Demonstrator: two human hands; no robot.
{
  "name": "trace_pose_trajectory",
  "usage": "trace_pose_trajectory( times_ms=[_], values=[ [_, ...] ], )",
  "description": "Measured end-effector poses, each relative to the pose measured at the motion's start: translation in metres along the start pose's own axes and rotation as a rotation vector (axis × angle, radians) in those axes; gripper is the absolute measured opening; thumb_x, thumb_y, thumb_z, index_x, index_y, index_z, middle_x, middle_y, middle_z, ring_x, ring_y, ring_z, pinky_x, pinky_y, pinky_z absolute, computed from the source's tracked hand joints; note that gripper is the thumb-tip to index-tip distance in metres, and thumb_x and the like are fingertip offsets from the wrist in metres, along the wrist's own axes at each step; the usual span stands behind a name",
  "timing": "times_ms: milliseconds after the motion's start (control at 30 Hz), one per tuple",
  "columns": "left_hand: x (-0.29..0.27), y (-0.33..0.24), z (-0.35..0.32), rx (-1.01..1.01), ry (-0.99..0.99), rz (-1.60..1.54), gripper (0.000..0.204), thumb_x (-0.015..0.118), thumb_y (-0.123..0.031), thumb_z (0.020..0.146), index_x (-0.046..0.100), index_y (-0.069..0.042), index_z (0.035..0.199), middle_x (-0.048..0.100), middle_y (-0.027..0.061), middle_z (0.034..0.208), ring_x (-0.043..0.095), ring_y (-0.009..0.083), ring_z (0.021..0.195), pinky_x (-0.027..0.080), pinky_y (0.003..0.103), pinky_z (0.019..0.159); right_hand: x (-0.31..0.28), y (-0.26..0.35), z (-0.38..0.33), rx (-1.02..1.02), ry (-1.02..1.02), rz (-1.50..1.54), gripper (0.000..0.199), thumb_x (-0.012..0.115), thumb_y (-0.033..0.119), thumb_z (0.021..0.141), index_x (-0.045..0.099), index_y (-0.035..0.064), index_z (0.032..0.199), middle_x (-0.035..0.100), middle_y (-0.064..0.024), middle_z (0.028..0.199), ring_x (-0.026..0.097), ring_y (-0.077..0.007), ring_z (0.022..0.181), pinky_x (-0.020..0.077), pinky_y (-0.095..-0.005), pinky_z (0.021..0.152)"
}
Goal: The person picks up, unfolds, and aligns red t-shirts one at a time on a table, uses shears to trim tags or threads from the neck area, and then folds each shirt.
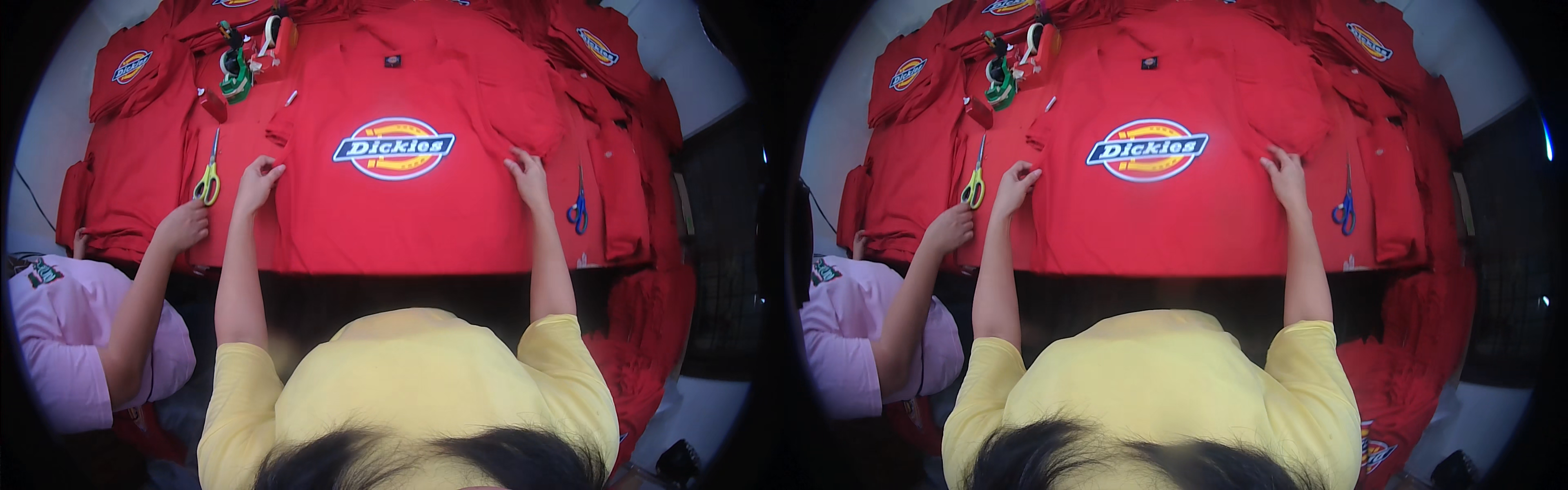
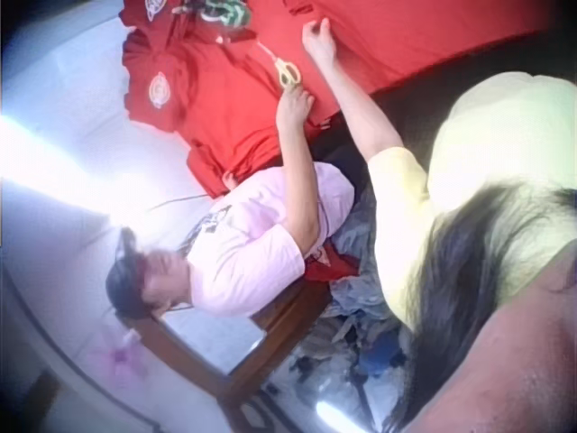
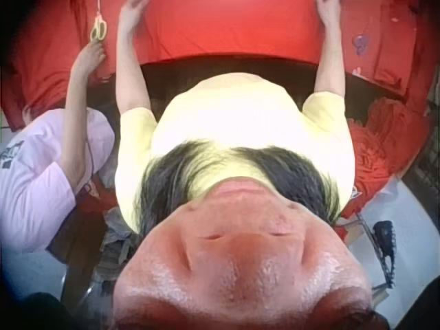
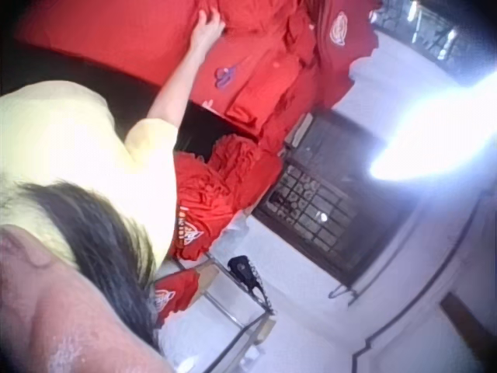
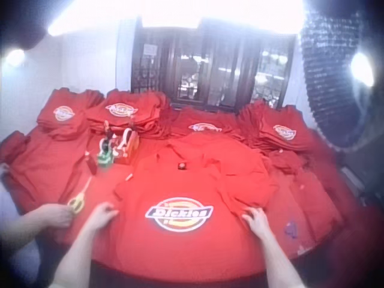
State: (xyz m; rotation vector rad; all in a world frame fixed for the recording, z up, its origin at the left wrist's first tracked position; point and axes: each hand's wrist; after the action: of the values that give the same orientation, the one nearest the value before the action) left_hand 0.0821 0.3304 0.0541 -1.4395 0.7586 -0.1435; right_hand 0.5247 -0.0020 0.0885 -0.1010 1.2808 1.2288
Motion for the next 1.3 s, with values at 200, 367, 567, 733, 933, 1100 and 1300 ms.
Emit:
trace_pose_trajectory(
  times_ms=[200, 367, 567, 733, 933, 1100, 1300],
  values=[
    [-0.02, 0.008, 0.021, -0.036, -0.192, 0.121, 0.031, 0.071, -0.018, 0.08, 0.049, -0.006, 0.098, 0.053, 0.0, 0.076, 0.052, 0.0106, 0.067, 0.043, 0.024, 0.061, -0.015, -0.015, 0.048, 0.329, 0.263, -0.193, 0.022, 0.068, 0.016, 0.078, 0.06, 0.0026, 0.095, 0.064, -0.0158, 0.087, 0.063, -0.0305, 0.086, 0.0478, -0.0388, 0.074],
    [0.023, -0.08, 0.073, 0.34, -0.341, 0.646, 0.05, 0.07, -0.025, 0.079, 0.051, -0.001, 0.119, 0.059, 0.0169, 0.103, 0.054, 0.0328, 0.105, 0.043, 0.039, 0.091, 0.002, 0.035, 0.114, 0.033, 0.116, -0.258, 0.016, 0.062, 0.015, 0.083, 0.06, 0.0022, 0.093, 0.062, -0.0158, 0.098, 0.06, -0.0334, 0.09, 0.0476, -0.042, 0.077],
    [0.083, -0.075, 0.269, 0.562, -0.43, 0.809, 0.042, 0.062, -0.03, 0.086, 0.056, -0.003, 0.118, 0.056, 0.0204, 0.121, 0.051, 0.0356, 0.113, 0.041, 0.041, 0.096, 0.102, 0.103, 0.253, -0.302, 0.087, -0.451, 0.019, 0.055, 0.024, 0.088, 0.061, 0.0065, 0.094, 0.063, -0.0116, 0.093, 0.057, -0.0303, 0.095, 0.0496, -0.0432, 0.077],
    [0.063, -0.091, 0.314, 0.457, -0.164, 0.261, 0.033, 0.068, -0.03, 0.083, 0.054, -0.001, 0.092, 0.061, 0.0158, 0.081, 0.059, 0.0225, 0.076, 0.047, 0.034, 0.071, 0.12, 0.072, 0.309, -0.658, -0.103, -0.495, 0.02, 0.059, 0.031, 0.085, 0.056, 0.011, 0.082, 0.061, -0.0031, 0.083, 0.058, -0.0226, 0.083, 0.0513, -0.0373, 0.062],
    [0.069, -0.083, 0.329, 0.453, -0.154, 0.716, 0.048, 0.067, -0.049, 0.079, 0.053, -0.003, 0.083, 0.06, 0.012, 0.07, 0.059, 0.0282, 0.065, 0.047, 0.038, 0.062, 0.147, 0.005, 0.329, -0.747, -0.038, -0.446, 0.03, 0.061, 0.04, 0.083, 0.053, 0.0112, 0.079, 0.058, -0.0001, 0.072, 0.057, -0.0208, 0.074, 0.0497, -0.0351, 0.056],
    [0.087, -0.087, 0.323, 0.198, -0.218, 0.76, 0.048, 0.066, -0.051, 0.078, 0.058, -0.004, 0.085, 0.063, 0.0124, 0.079, 0.063, 0.0298, 0.077, 0.049, 0.04, 0.068, 0.131, 0.02, 0.329, -0.364, 0.208, -0.315, 0.04, 0.066, 0.047, 0.078, 0.058, 0.0093, 0.089, 0.062, -0.003, 0.084, 0.06, -0.0221, 0.083, 0.05, -0.0383, 0.068],
    [0.043, -0.084, 0.281, 0.415, -0.29, 0.57, 0.03, 0.061, -0.03, 0.088, 0.062, 0.0, 0.092, 0.062, 0.0131, 0.088, 0.063, 0.0248, 0.083, 0.049, 0.035, 0.073, 0.038, 0.016, 0.297, -0.094, 0.159, -0.468, 0.039, 0.059, 0.036, 0.086, 0.052, 0.0104, 0.114, 0.056, -0.0106, 0.112, 0.057, -0.0304, 0.105, 0.0474, -0.0419, 0.08]
  ],
)
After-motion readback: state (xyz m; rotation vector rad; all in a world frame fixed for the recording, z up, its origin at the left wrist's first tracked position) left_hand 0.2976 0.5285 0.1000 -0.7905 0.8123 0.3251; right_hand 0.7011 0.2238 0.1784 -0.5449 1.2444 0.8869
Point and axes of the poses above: each hand's wrist, its own z-axis towards the middle knuckle, its own x-axis out of the palm, y = z × x
